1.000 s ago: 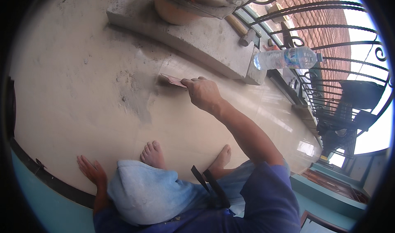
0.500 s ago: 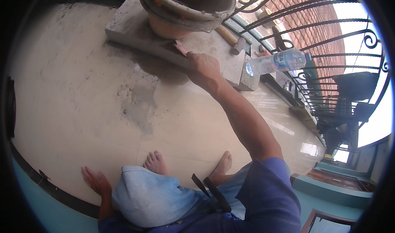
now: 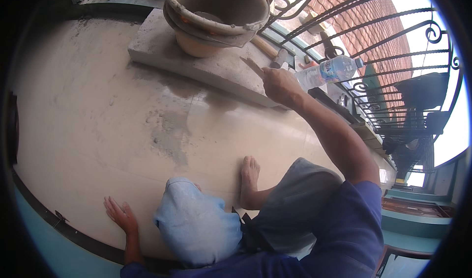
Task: The person scrapes and sweeps debris from a tiled floor using a trowel and a pink sponge. They move a bucket and a rectangular tile to access areas, then scrape dust and small particles into a pile and sweep them toward a doorway.
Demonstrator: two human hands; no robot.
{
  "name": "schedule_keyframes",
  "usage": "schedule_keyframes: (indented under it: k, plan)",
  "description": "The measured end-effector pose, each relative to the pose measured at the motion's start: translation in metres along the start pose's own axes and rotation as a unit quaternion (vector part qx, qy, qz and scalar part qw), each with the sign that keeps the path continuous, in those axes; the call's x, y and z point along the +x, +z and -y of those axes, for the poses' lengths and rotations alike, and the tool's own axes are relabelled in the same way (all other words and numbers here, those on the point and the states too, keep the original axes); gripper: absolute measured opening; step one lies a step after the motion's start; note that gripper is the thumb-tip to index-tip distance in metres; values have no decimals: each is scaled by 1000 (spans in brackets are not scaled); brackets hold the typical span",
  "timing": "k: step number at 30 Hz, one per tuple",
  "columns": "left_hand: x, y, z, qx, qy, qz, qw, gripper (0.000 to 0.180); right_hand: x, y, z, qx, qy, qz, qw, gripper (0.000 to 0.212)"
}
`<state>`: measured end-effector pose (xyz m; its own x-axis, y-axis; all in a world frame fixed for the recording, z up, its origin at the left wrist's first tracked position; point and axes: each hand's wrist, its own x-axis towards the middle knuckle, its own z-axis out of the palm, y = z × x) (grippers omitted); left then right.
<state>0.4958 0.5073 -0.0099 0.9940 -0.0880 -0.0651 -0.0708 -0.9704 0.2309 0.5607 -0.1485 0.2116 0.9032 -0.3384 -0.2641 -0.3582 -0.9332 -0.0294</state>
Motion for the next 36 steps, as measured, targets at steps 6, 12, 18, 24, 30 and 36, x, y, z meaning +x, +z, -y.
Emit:
schedule_keyframes:
  k: [6,12,18,24,30,36]
  plan:
    - [159,-68,-139,-361,82,46,928,55,52,-6,-42,7,116,32,993,27]
    - [272,-179,-354,-474,107,164,859,84,108,21,-21,60,48,7,997,25]
    - [329,-191,-473,-512,-52,229,826,77,103,-12,-70,168,83,28,982,29]
    - [371,-163,-477,-565,-102,225,787,44,101,0,-79,145,70,44,986,29]
    - [412,-195,-419,-568,-41,201,797,43,107,1,-61,101,102,25,989,29]
    - [471,-259,-270,-609,-94,108,780,47,118,4,25,54,47,33,997,29]
